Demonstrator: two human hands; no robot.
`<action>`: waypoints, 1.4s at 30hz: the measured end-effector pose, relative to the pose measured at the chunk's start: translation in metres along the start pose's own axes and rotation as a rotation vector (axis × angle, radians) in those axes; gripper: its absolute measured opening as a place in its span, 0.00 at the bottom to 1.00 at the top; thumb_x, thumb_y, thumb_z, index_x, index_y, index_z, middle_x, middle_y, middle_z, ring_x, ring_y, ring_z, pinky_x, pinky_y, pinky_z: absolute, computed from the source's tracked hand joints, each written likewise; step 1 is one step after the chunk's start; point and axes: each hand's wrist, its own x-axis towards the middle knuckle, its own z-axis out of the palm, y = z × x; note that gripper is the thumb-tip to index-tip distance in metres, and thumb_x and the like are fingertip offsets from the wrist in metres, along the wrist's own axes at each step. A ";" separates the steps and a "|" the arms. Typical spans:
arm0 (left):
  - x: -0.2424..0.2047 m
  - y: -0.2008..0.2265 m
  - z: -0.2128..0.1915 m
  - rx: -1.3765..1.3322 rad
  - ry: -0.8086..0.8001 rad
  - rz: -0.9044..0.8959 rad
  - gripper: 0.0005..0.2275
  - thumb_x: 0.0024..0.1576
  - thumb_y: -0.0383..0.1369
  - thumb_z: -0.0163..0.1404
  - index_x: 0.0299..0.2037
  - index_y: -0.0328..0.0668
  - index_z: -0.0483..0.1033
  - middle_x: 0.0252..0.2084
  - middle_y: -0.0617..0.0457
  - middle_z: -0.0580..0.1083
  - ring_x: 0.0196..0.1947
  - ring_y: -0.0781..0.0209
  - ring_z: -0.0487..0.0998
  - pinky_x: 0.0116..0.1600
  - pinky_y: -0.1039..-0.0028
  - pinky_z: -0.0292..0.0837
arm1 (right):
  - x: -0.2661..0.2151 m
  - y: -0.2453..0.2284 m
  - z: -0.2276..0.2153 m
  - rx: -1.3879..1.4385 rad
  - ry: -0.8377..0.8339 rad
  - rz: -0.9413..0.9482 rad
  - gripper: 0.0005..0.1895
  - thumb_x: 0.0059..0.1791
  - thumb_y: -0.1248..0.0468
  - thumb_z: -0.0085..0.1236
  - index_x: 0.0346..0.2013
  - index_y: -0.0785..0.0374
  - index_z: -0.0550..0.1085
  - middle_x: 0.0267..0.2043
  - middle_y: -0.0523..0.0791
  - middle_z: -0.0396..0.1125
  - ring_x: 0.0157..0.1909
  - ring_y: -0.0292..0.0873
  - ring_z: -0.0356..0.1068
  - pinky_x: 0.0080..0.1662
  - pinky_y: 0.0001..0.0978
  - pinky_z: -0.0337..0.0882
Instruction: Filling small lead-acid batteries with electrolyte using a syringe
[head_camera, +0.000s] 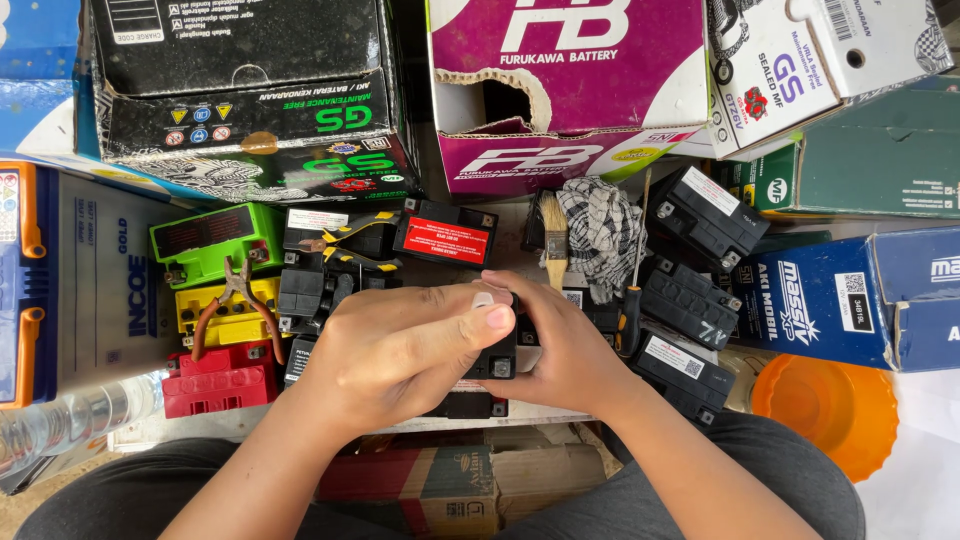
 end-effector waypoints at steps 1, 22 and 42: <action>-0.001 -0.001 0.001 0.000 0.000 0.000 0.15 0.66 0.24 0.56 0.61 0.46 0.70 0.54 0.42 0.80 0.48 0.48 0.89 0.48 0.66 0.88 | 0.000 0.000 0.000 0.000 0.000 0.000 0.49 0.39 0.51 0.75 0.68 0.62 0.60 0.68 0.48 0.65 0.66 0.52 0.68 0.64 0.47 0.67; 0.005 -0.001 0.002 -0.020 0.022 0.001 0.09 0.63 0.23 0.55 0.52 0.37 0.76 0.50 0.39 0.80 0.45 0.46 0.89 0.43 0.67 0.87 | 0.000 0.003 0.002 -0.001 0.022 -0.024 0.49 0.39 0.49 0.75 0.67 0.63 0.61 0.67 0.49 0.65 0.66 0.51 0.68 0.64 0.45 0.67; 0.009 0.010 0.006 0.001 0.097 -0.067 0.10 0.62 0.26 0.58 0.51 0.38 0.73 0.47 0.43 0.82 0.47 0.51 0.89 0.50 0.69 0.88 | -0.002 0.007 0.004 -0.032 0.030 -0.048 0.49 0.39 0.48 0.74 0.66 0.64 0.61 0.68 0.50 0.65 0.67 0.53 0.67 0.66 0.46 0.65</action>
